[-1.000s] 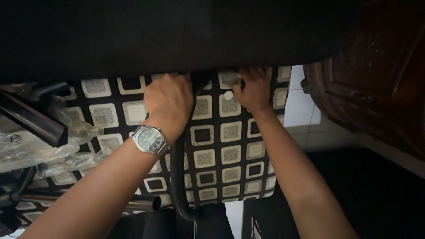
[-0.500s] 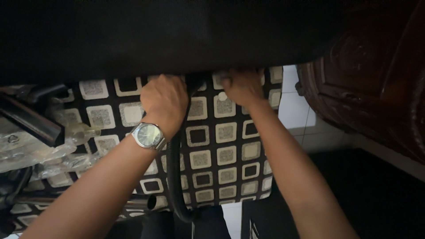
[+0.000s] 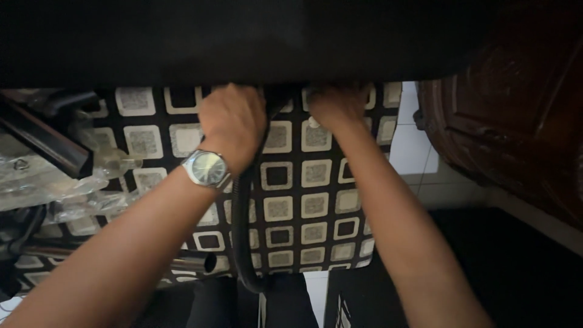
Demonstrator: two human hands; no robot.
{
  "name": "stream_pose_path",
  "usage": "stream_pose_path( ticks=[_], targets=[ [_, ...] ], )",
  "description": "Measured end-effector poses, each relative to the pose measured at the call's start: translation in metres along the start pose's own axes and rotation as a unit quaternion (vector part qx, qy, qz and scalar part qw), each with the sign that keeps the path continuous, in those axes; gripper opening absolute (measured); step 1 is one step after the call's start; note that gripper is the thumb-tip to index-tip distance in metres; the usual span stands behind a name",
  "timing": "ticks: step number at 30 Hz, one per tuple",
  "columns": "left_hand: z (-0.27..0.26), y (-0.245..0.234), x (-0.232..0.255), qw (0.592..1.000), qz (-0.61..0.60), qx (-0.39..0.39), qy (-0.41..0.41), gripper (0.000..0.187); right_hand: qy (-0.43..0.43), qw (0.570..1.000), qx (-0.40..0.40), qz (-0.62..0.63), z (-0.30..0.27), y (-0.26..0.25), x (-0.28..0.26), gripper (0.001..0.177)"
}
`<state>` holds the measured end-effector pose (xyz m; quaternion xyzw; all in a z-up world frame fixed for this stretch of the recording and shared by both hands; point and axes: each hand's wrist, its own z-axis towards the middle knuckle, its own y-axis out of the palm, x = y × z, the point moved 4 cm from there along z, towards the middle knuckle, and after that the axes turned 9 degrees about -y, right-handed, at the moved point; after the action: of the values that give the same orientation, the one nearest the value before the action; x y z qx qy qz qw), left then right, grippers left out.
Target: The person is assembling and inspecting different parts and attachments of a canister vacuum cleaner on a patterned surface.
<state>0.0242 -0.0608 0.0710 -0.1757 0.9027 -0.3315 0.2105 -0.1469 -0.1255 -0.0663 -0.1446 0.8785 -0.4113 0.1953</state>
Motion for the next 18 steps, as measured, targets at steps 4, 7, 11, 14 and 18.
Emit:
stream_pose_path(
  ticks=[4,7,11,14,18],
  targets=[
    [-0.004,0.000,-0.014,1.000,0.002,0.004,0.012,0.052,-0.035,0.997,0.075,0.005,-0.001,-0.004,0.001,0.056],
    [-0.011,-0.004,-0.026,1.000,0.024,0.007,0.012,0.046,-0.059,0.997,0.032,0.030,-0.015,-0.004,0.008,0.042],
    [-0.023,-0.013,-0.040,0.999,0.032,-0.036,-0.007,0.054,-0.035,0.991,-0.052,0.117,-0.023,-0.004,0.026,0.050],
    [-0.029,-0.016,-0.044,0.998,0.026,-0.053,-0.011,0.060,-0.089,0.989,0.040,0.107,-0.015,0.018,0.046,0.050],
    [-0.027,-0.009,-0.054,0.995,0.059,0.054,0.050,0.045,-0.086,0.983,0.091,0.132,-0.008,0.026,0.050,0.048]
  ],
)
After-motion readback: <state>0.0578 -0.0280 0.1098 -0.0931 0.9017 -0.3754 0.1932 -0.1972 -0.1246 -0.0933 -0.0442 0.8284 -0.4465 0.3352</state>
